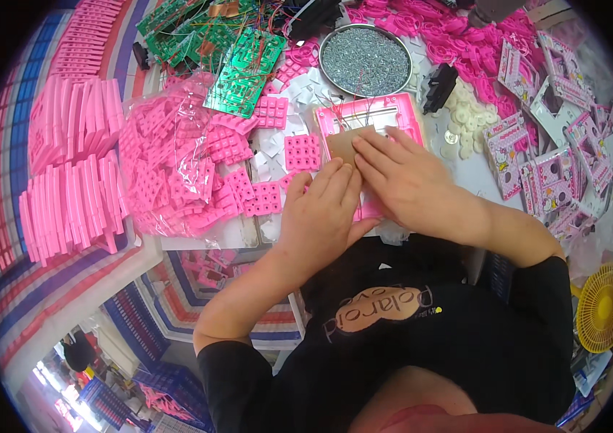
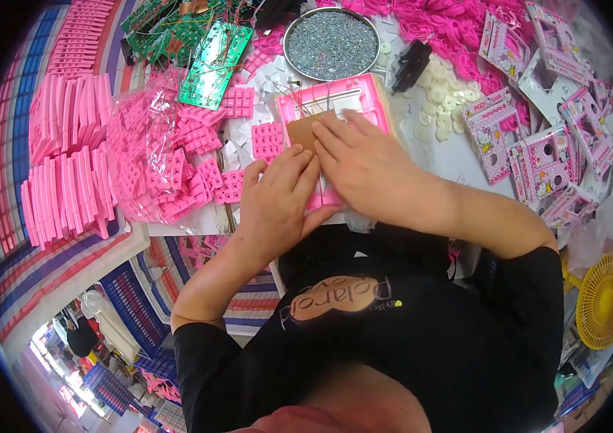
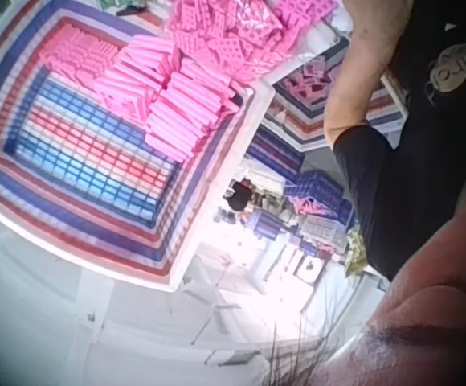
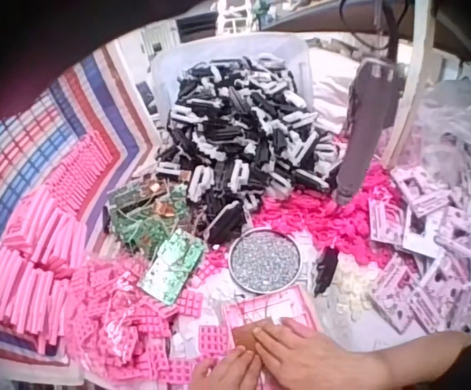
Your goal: Assembling the internal circuit boards and plastic casings of pink toy banks using hand tools.
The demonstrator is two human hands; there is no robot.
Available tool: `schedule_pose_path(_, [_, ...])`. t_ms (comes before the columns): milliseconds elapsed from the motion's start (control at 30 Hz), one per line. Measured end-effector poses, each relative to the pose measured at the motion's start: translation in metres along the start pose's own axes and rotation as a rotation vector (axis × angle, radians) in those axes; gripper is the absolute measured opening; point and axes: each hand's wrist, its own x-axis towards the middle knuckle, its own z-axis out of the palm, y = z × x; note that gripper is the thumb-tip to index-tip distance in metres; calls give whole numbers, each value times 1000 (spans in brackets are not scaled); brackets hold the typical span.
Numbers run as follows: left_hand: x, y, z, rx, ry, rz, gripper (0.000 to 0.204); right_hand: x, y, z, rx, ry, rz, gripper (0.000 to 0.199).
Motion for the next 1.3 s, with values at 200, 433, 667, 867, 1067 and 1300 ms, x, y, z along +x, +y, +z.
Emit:
schedule_pose_path(200, [-2,-6,-5,5,-18,28,63,-4,-3,0,-51,24,-22,45])
schedule_pose_path(433, [2,-18,-1,-97,-11,37,57,5,-6,5,-74,64,19,45])
schedule_pose_path(667, [0,-12,-3,-54,30,59,54,-2,1,-1,-76,15,-9,44])
schedule_pose_path(867, [2,-10,-9,-99,-7,7,53,-4,2,-33,181,178,29,49])
schedule_pose_path(1067, [42,-34,-35,-340,-252,29,33,-15,-8,7,-89,-22,-10,52])
schedule_pose_path(1300, [191,-90,11,144,169,68,14,-1,-16,-4,-151,-48,-47,47])
